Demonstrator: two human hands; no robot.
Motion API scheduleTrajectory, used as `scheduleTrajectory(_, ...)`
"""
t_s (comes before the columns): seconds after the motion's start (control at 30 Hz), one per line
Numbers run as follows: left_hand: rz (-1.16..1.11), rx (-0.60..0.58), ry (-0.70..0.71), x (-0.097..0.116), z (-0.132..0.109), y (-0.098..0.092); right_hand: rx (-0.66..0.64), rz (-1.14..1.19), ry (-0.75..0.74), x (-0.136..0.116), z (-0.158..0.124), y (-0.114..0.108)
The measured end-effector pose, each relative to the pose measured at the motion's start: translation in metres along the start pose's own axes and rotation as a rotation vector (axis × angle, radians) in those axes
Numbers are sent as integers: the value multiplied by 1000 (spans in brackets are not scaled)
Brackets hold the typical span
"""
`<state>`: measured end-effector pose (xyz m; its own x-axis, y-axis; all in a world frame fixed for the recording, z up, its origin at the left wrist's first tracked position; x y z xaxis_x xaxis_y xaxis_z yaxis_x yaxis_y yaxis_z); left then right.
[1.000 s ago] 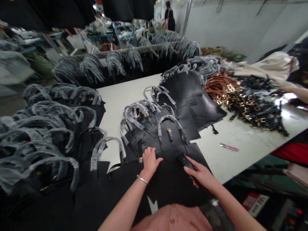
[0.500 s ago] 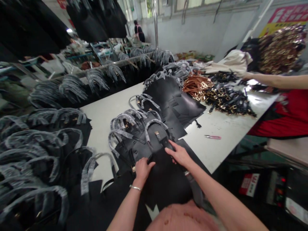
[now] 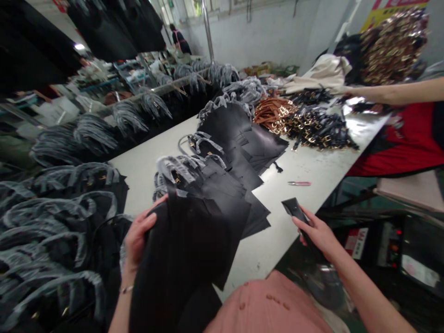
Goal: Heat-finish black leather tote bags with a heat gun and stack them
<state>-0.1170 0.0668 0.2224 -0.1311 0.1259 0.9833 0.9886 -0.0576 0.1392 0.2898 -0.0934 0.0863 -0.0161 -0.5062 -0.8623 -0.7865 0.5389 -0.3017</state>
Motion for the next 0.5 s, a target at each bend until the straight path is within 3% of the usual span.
scheduleTrajectory(0.1,186,-25,53,50,-8,13,-31,32,15,7,-4,5)
scheduleTrajectory(0.13,275,-35,95,55,-6,23,-42,30,10,8,-5,7)
scheduleTrajectory(0.2,434,-33,214,45,5,50,-63,2,-13,7,-6,10)
scheduleTrajectory(0.3,499,-24,297,-15,25,89,-77,-46,-53,2,-5,12)
scheduleTrajectory(0.37,576,-82,268,-68,31,100,-93,-67,-76,-2,-5,15)
scheduleTrajectory(0.5,881,-101,304,-159,9,77,-210,-150,-96,-8,-8,30)
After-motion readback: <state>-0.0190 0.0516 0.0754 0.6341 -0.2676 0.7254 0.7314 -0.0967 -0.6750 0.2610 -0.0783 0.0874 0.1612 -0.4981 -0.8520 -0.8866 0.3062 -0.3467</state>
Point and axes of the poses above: each hand's wrist, its own z-axis towards the middle knuckle, its own y-axis out of the palm, x = y × z, the point moved 1 cm from there along z, towards the middle knuckle, and after that the axes turned 6 degrees about x, right-handed, at the moved point
